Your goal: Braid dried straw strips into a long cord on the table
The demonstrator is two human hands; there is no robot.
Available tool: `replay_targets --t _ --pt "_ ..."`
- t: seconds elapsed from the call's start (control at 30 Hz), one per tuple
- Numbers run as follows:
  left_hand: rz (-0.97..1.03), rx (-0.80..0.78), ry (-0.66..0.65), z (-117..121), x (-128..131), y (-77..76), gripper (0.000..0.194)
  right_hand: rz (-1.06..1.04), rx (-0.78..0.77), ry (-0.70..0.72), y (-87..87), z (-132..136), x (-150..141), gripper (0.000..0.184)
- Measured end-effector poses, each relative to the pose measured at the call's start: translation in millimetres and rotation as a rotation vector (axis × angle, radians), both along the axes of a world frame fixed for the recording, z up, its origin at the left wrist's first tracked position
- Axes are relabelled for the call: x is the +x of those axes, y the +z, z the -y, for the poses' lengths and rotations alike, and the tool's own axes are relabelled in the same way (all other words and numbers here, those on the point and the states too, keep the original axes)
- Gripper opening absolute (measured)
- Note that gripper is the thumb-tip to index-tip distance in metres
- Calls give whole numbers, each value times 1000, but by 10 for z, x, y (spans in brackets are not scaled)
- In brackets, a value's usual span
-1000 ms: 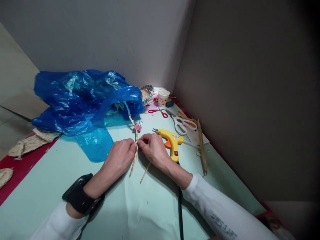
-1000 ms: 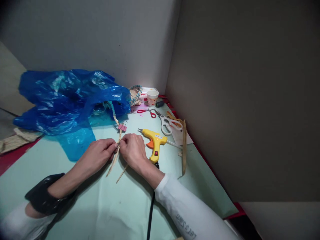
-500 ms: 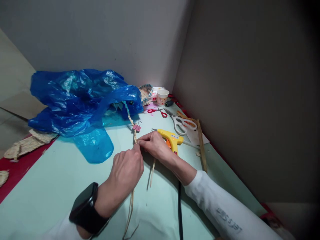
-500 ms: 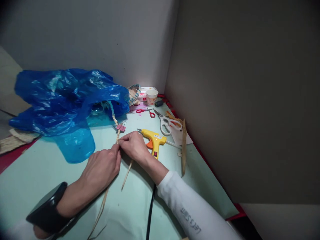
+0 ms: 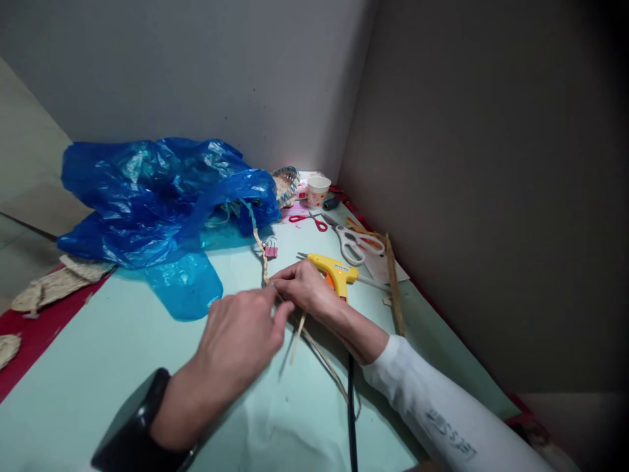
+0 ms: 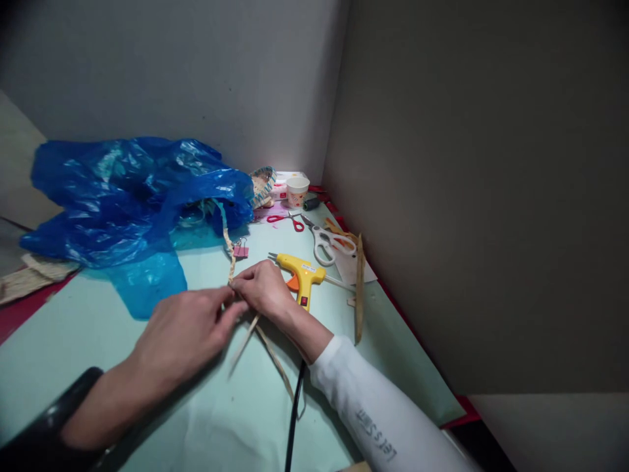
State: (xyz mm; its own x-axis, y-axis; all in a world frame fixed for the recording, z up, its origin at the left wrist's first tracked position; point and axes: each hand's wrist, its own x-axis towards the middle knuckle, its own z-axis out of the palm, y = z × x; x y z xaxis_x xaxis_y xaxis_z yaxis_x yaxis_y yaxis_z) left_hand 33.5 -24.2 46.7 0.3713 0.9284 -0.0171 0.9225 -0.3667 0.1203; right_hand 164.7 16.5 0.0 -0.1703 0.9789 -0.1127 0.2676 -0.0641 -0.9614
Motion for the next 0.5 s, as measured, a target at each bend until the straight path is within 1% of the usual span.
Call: replay_targets --t 0.03,0.07,0.13,0.17,0.2,0.27,0.3,0.33,0.4,0.5 --pt "65 5 50 -81 -75 41 33 -2 -7 -5 20 10 8 19" --pt "125 -24 48 -164 -151 58 31 -10 -18 -14 40 19 15 20" --pt "291 9 63 -319 -270 20 23 -45 -44 -30 71 36 22 22" --pt "390 -33 69 -382 -304 -26 23 -75 -58 -33 78 42 23 22" --pt "507 -158 71 -432 -319 -82 23 -114 -74 -29 79 48 24 22" --pt "750 -473 82 -494 -297 -197 25 -187 -93 -3 64 58 27 21" --pt "843 -590 91 -509 -271 -245 24 -206 -90 14 51 63 32 21" --pt "925 -662 103 -517 -243 -282 23 -210 -81 26 38 70 37 22" --pt "1021 -717 118 -518 -203 -319 19 -172 -50 43 16 87 50 22" --pt "1039 -732 115 -503 -203 -304 16 -58 -2 42 7 128 49 21"
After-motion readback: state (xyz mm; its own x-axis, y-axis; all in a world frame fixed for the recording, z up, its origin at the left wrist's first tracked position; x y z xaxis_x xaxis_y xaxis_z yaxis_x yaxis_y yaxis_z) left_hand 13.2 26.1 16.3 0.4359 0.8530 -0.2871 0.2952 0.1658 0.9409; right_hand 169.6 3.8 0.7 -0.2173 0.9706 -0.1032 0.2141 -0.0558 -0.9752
